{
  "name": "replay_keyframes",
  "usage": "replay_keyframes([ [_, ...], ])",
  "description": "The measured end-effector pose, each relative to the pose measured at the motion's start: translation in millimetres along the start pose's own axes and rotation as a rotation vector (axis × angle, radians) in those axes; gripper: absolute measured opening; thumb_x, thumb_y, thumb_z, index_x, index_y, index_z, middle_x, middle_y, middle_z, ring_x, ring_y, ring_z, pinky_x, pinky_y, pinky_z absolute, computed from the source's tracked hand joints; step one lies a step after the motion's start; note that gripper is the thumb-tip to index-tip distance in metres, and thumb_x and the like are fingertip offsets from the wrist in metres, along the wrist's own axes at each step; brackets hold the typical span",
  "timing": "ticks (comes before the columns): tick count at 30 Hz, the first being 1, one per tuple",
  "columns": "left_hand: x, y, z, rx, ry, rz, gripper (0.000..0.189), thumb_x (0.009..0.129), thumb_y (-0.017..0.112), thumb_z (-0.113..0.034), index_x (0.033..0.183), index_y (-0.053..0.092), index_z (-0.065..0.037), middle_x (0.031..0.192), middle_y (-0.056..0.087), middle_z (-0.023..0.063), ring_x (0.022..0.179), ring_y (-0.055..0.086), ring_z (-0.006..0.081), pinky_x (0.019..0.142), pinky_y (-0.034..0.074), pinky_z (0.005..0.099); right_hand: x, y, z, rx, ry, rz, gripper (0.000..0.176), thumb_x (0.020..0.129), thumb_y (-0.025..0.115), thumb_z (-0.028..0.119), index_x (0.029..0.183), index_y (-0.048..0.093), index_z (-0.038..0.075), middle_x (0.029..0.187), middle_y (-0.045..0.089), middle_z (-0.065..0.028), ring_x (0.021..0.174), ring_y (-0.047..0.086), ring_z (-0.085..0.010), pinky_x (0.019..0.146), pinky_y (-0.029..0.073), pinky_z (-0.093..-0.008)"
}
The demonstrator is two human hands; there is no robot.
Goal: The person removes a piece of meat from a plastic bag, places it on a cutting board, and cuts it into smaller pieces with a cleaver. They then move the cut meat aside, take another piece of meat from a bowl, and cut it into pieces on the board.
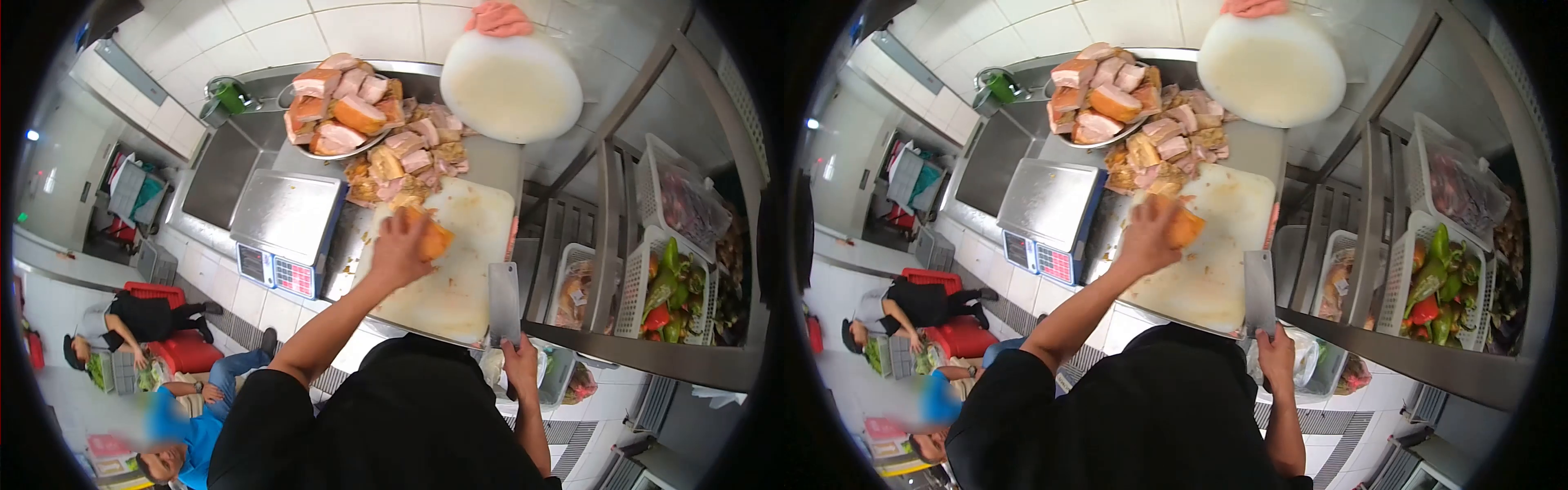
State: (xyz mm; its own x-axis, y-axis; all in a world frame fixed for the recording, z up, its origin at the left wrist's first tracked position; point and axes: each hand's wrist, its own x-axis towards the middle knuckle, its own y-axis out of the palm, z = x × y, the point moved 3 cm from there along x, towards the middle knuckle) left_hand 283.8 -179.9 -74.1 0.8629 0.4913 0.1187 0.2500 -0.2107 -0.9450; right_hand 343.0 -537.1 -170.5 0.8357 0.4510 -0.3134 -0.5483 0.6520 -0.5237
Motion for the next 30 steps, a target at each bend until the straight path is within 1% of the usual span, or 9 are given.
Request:
replay_keyframes([
  [2,-11,-49,41,-0.015,-0.215,-0.007,0.096,0.061,0.086,-0.024,0.149,0.046,-0.025,0.152,0.034,0.0273,0.132,0.043,0.0505,0.103,0.05,0.0565,-10,-11,18,-0.017,0.154,0.062,0.034,0.095,0.063,0.025,0.117,0.067,0.0,0.093,0.074,-0.0231,0.086,0.073,-0.0376,0.078,0.054,-0.0444],
  [3,-13,-57,75,-0.072,-0.25,-0.093,0.093,0.063,0.084,-0.023,0.148,0.048,-0.023,0.149,0.039,0.0281,0.13,0.045,0.0504,0.102,0.051,0.0552,-7,-7,3,-0.015,0.022,0.02,0.029,0.095,0.064,0.023,0.11,0.064,-0.001,0.072,0.066,-0.0092,0.053,0.059,-0.0156,0.051,0.05,-0.0335],
  [6,-14,-90,161,0.064,-0.419,-0.113,0.093,0.065,0.081,-0.027,0.151,0.048,-0.023,0.154,0.038,0.0269,0.129,0.046,0.0525,0.105,0.048,0.0549,-3,-6,5,-0.111,0.039,0.077,0.031,0.095,0.064,0.025,0.11,0.064,-0.002,0.072,0.066,-0.0108,0.052,0.06,-0.0165,0.052,0.051,-0.034],
  [9,-23,-114,187,0.083,-0.53,-0.06,0.09,0.067,0.082,-0.029,0.15,0.05,-0.022,0.155,0.038,0.0243,0.134,0.043,0.0508,0.108,0.046,0.0547,13,4,-8,-0.223,-0.082,0.074,0.033,0.094,0.063,0.025,0.111,0.064,-0.004,0.072,0.068,-0.0147,0.053,0.064,-0.0226,0.054,0.053,-0.0378],
  [11,-21,-122,179,0.297,-0.382,-0.19,0.083,0.067,0.084,-0.032,0.144,0.057,-0.02,0.154,0.039,0.0229,0.137,0.042,0.0468,0.108,0.046,0.0527,19,10,-8,-0.338,-0.126,0.05,0.033,0.093,0.063,0.024,0.11,0.064,-0.004,0.074,0.069,-0.0179,0.054,0.067,-0.0277,0.055,0.054,-0.0409],
  [15,-18,-159,89,-0.201,-0.025,-0.536,0.042,0.082,0.078,-0.017,0.122,0.068,-0.01,0.136,0.059,0.0186,0.124,0.058,0.0385,0.104,0.048,0.0453,26,17,6,-0.316,-0.118,0.153,0.033,0.093,0.063,0.022,0.112,0.063,-0.005,0.075,0.068,-0.0171,0.054,0.067,-0.0259,0.053,0.054,-0.039],
  [19,-26,-141,26,-0.404,0.125,-0.434,0.03,0.087,0.072,-0.018,0.116,0.068,-0.009,0.117,0.067,0.0136,0.109,0.066,0.0348,0.093,0.054,0.0412,23,16,29,-0.239,-0.026,0.173,0.034,0.092,0.062,0.019,0.116,0.062,-0.005,0.08,0.068,-0.0163,0.053,0.066,-0.0234,0.048,0.053,-0.0357],
  [25,-39,-103,9,-0.522,0.045,-0.204,0.028,0.09,0.069,-0.023,0.115,0.068,-0.009,0.11,0.068,0.0126,0.1,0.067,0.035,0.084,0.054,0.0433,17,15,39,-0.211,0.032,0.19,0.036,0.092,0.062,0.019,0.118,0.061,-0.006,0.084,0.068,-0.0169,0.052,0.065,-0.0226,0.047,0.054,-0.0347],
  [30,-45,-89,16,-0.495,0.096,-0.262,0.028,0.091,0.069,-0.023,0.115,0.068,-0.009,0.109,0.068,0.0122,0.097,0.068,0.0332,0.081,0.055,0.043,23,21,14,-0.262,-0.064,0.153,0.037,0.092,0.063,0.019,0.118,0.06,-0.006,0.083,0.068,-0.0166,0.053,0.065,-0.0226,0.048,0.054,-0.0352],
])
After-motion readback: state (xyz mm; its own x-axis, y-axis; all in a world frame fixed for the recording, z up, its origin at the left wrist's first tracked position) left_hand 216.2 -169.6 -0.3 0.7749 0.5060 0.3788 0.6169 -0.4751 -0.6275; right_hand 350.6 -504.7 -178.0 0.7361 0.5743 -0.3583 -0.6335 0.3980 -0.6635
